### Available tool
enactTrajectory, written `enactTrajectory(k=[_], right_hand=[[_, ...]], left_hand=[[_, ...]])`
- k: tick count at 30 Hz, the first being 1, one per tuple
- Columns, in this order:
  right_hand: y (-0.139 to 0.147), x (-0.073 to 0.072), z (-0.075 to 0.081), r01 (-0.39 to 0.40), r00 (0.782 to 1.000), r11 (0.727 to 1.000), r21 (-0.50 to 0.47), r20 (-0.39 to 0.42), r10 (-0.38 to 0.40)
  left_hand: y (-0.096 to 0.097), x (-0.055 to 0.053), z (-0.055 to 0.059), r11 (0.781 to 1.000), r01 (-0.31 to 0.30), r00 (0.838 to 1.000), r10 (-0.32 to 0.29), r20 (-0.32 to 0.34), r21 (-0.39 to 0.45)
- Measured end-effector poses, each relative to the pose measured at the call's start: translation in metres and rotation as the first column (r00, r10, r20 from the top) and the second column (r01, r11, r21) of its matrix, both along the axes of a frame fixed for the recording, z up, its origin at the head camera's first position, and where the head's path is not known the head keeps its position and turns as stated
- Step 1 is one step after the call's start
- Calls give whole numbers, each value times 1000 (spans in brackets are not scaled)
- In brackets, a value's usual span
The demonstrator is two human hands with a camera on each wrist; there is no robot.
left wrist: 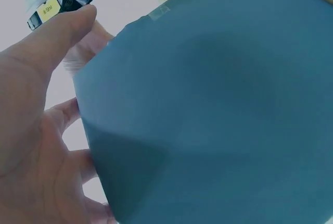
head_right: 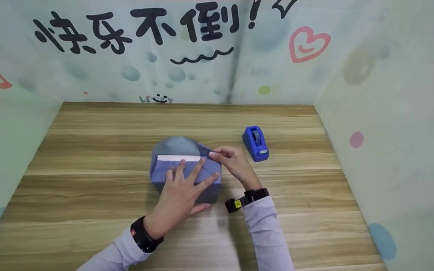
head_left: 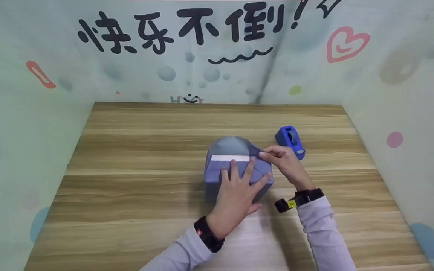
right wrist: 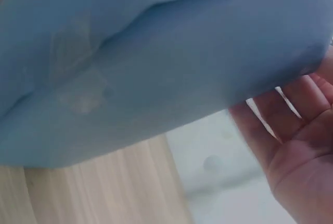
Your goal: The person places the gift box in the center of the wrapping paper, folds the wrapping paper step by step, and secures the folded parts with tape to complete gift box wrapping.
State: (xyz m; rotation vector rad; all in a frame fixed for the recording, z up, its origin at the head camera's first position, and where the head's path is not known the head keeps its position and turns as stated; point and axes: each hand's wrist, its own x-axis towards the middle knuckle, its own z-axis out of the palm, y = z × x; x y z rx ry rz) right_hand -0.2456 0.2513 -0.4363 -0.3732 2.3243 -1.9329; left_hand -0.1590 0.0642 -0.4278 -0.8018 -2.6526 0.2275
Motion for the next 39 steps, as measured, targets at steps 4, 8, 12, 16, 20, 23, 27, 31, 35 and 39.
enactTrajectory(k=[4, 8, 12, 16, 20, 23, 27, 31, 35, 39], right_hand=[[-5, 0, 7, 35, 999, 998, 51, -22, -34], [-14, -4, 21, 50, 997, 997, 64, -65, -46], [-26, -8, 47, 15, 989, 1000, 11, -144, -13], [-30, -2, 64, 57, 983, 993, -108, -165, -74], [-24, 17, 54, 183, 960, 971, -151, -183, -209], [-22, 34, 34, 248, 944, 965, -88, -202, -261], [-21, 47, 8, 240, 964, 969, -52, -108, -244], [-24, 49, -9, 208, 978, 969, -131, 47, -204], [-24, 47, -14, 184, 981, 966, -183, 90, -169], [-22, 43, -12, 183, 980, 969, -164, 107, -167]], left_hand=[[0, 3, -1, 1000, -4, 1000, 4, -4, -2], [0, 6, -1, 1000, -7, 1000, 7, -10, -6], [2, 7, 0, 1000, -4, 1000, 4, -2, -2], [2, 7, 1, 1000, 0, 1000, 0, 5, 3], [0, 5, 1, 1000, -1, 1000, 2, 21, -5], [-2, 2, 1, 1000, -9, 999, 9, 36, -11], [-4, -2, 0, 1000, -20, 999, 19, 40, 7], [-5, -3, -1, 997, -17, 999, 15, 29, 75], [-12, -3, 1, 966, 39, 994, -63, 88, 254], [-30, -1, 1, 749, 127, 964, -248, 98, 650]])
